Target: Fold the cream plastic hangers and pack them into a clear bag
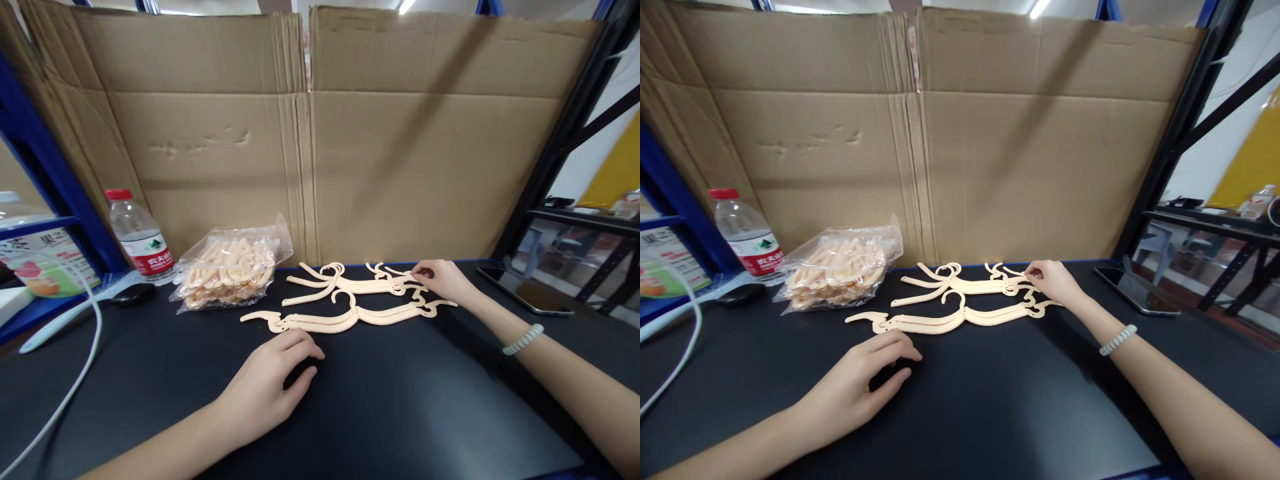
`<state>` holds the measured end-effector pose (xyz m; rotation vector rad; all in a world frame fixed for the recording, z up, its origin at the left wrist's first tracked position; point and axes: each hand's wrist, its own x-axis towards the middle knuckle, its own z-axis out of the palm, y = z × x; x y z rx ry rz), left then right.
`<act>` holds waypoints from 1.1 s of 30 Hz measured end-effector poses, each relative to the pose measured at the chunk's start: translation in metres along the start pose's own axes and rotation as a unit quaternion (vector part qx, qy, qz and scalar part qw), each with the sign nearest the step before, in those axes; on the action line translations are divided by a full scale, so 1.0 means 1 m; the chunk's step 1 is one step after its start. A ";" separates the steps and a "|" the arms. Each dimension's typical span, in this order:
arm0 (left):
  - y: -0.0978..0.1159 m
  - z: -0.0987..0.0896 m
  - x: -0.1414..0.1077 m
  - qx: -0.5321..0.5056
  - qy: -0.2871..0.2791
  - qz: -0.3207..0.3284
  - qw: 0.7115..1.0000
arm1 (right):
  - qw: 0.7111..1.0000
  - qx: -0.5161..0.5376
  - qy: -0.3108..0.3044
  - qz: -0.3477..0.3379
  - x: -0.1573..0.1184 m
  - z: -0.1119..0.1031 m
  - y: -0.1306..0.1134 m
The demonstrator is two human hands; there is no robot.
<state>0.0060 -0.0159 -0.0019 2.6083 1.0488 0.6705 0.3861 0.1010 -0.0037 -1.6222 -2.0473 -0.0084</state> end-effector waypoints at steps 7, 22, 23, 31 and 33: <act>0.000 0.000 -0.001 -0.003 -0.001 0.002 1.000 | 0.998 -0.017 -0.034 -0.051 0.001 -0.004 0.001; 0.000 0.003 -0.001 -0.002 0.004 0.007 1.000 | 0.998 -0.047 0.006 -0.031 0.008 0.006 0.015; 0.000 0.003 -0.002 -0.003 0.005 0.008 1.000 | 0.999 -0.048 0.010 -0.023 0.009 0.006 0.019; 0.001 0.003 0.000 0.001 0.005 0.009 1.000 | 0.998 -0.037 -0.026 -0.046 0.014 0.007 0.034; 0.001 0.003 0.000 0.002 0.006 0.009 1.000 | 0.998 -0.042 -0.034 -0.040 0.013 0.009 0.038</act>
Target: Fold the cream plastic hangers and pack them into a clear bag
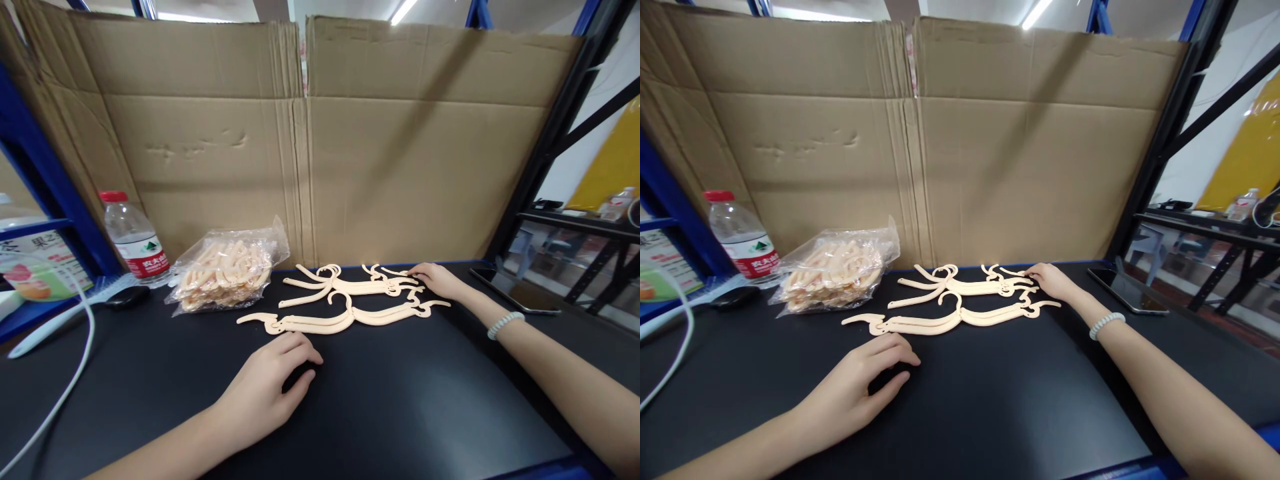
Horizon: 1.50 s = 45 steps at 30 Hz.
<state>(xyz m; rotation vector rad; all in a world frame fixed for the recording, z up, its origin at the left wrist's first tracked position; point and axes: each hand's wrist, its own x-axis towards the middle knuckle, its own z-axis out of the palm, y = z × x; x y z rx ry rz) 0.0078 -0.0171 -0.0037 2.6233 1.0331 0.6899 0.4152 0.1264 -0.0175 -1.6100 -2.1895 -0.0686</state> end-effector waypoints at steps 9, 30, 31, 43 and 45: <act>0.001 -0.001 -0.001 -0.006 -0.003 -0.001 1.000 | 0.996 -0.028 0.022 0.083 -0.003 -0.003 0.008; 0.023 0.013 0.010 -0.458 0.116 -0.217 0.854 | 0.874 0.478 -0.032 -0.086 -0.052 -0.009 -0.209; 0.025 0.012 0.011 -0.460 0.121 -0.223 0.851 | 0.860 0.499 -0.066 -0.081 -0.059 -0.007 -0.220; 0.021 0.009 0.008 -0.458 0.146 -0.271 0.834 | 0.940 0.312 0.028 -0.134 -0.032 -0.006 -0.166; 0.020 0.009 0.007 -0.479 0.138 -0.274 0.822 | 0.970 0.195 0.063 -0.132 -0.021 0.001 -0.141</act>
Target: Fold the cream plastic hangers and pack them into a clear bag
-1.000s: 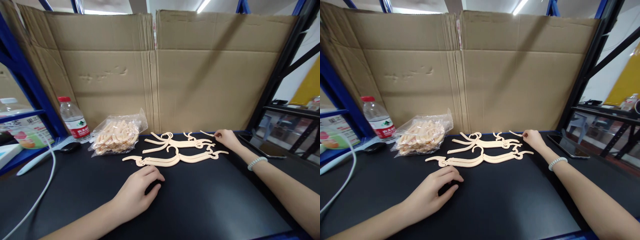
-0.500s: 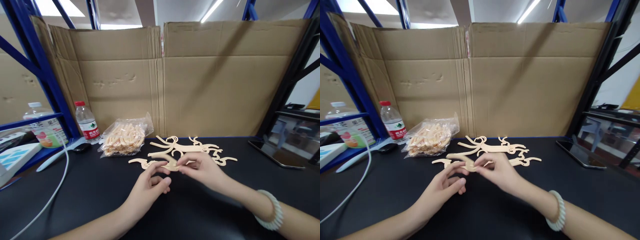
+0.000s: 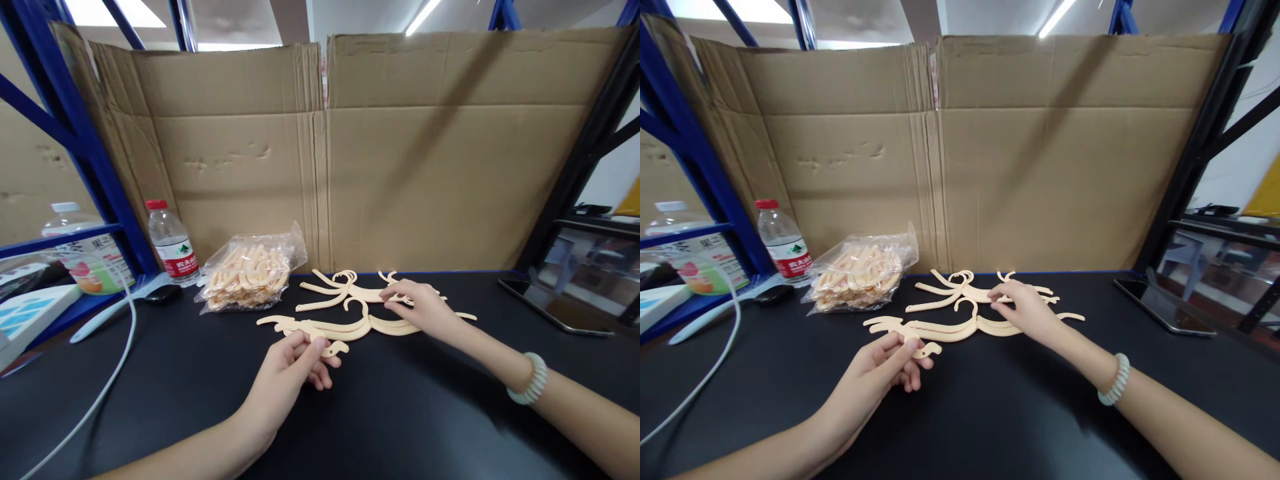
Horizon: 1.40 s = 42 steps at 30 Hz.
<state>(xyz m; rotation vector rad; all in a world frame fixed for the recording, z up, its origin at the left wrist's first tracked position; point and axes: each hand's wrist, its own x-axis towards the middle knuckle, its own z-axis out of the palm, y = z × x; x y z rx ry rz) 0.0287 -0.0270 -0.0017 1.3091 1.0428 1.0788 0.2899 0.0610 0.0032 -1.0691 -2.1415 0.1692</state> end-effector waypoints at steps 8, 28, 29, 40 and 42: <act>-0.002 0.000 0.001 0.017 0.013 0.025 0.999 | 0.992 -0.115 -0.043 -0.037 0.006 0.011 0.043; 0.012 -0.018 0.010 -0.134 0.055 0.040 0.989 | 0.998 -0.022 0.052 0.006 -0.003 -0.041 0.010; 0.012 -0.020 0.010 -0.134 0.060 0.046 0.988 | 0.999 -0.008 0.049 0.006 -0.005 -0.042 0.006; 0.017 -0.022 0.012 -0.136 0.084 0.068 0.985 | 0.999 0.026 0.022 0.023 -0.012 -0.030 -0.007; 0.018 -0.023 0.012 -0.138 0.081 0.062 0.985 | 0.999 0.028 0.019 0.028 -0.013 -0.029 -0.007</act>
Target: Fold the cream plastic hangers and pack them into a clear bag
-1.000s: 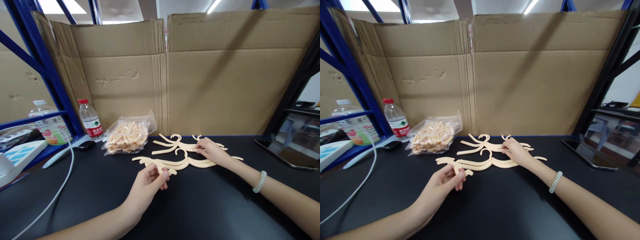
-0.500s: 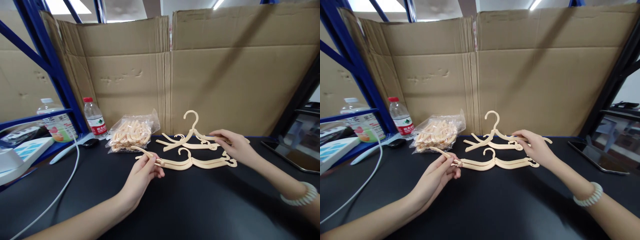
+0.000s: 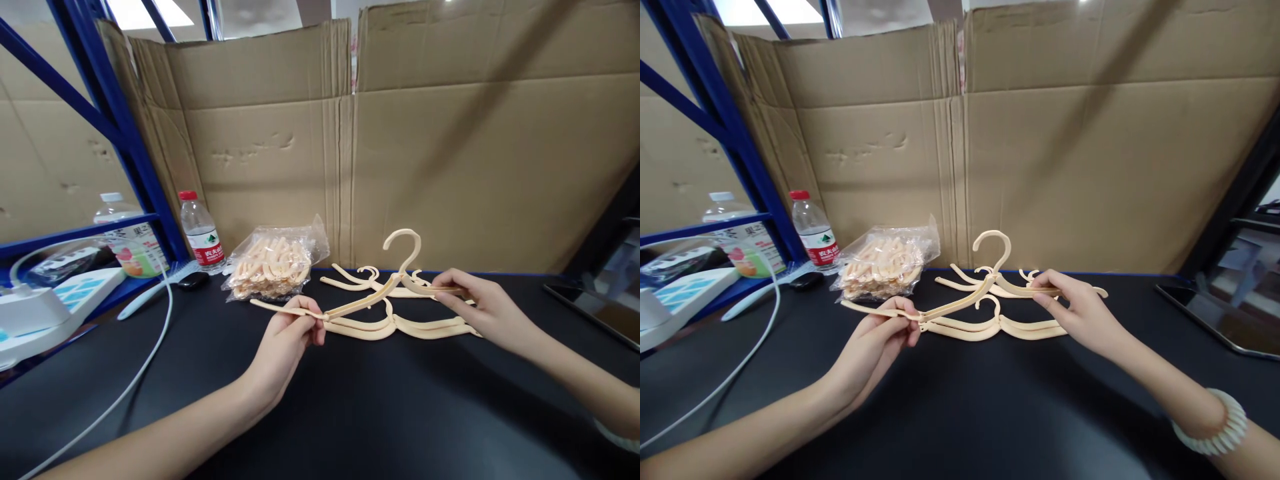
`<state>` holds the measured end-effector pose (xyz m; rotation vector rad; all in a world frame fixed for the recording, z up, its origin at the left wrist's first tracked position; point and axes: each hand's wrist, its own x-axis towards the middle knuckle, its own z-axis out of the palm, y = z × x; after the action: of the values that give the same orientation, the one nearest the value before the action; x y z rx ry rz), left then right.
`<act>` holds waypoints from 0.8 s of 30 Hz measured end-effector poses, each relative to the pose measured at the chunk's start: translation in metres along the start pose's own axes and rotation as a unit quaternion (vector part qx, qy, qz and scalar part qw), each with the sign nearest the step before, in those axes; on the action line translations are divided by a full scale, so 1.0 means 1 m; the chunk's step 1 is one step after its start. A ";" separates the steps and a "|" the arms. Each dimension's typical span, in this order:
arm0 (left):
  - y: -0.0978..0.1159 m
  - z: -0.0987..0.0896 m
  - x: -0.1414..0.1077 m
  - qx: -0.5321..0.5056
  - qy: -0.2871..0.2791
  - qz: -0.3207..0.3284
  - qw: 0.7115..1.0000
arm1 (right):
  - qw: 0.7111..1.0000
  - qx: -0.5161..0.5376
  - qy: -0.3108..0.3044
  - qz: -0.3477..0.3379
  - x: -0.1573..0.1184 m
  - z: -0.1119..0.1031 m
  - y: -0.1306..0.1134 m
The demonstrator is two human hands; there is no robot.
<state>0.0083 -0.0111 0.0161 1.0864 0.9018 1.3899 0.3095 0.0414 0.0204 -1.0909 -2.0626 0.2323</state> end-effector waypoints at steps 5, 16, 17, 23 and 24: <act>0.002 -0.002 -0.001 -0.014 0.004 -0.015 1.000 | 1.000 -0.002 0.014 0.003 0.000 -0.001 0.000; 0.006 -0.004 0.001 -0.019 -0.044 0.006 0.999 | 0.999 0.007 0.039 0.020 0.000 -0.003 -0.001; 0.007 -0.005 0.001 -0.027 -0.041 0.008 0.999 | 0.999 0.011 0.041 0.020 -0.001 -0.003 -0.001; 0.010 -0.003 0.001 -0.084 -0.036 -0.013 0.996 | 0.998 0.031 0.044 0.009 -0.002 -0.003 -0.001; 0.011 -0.002 0.001 -0.094 -0.041 -0.027 0.994 | 0.998 0.032 0.047 0.007 -0.002 -0.003 -0.001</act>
<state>0.0032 -0.0116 0.0261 0.9621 0.7203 1.3462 0.3111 0.0388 0.0219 -1.0575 -1.9507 0.2482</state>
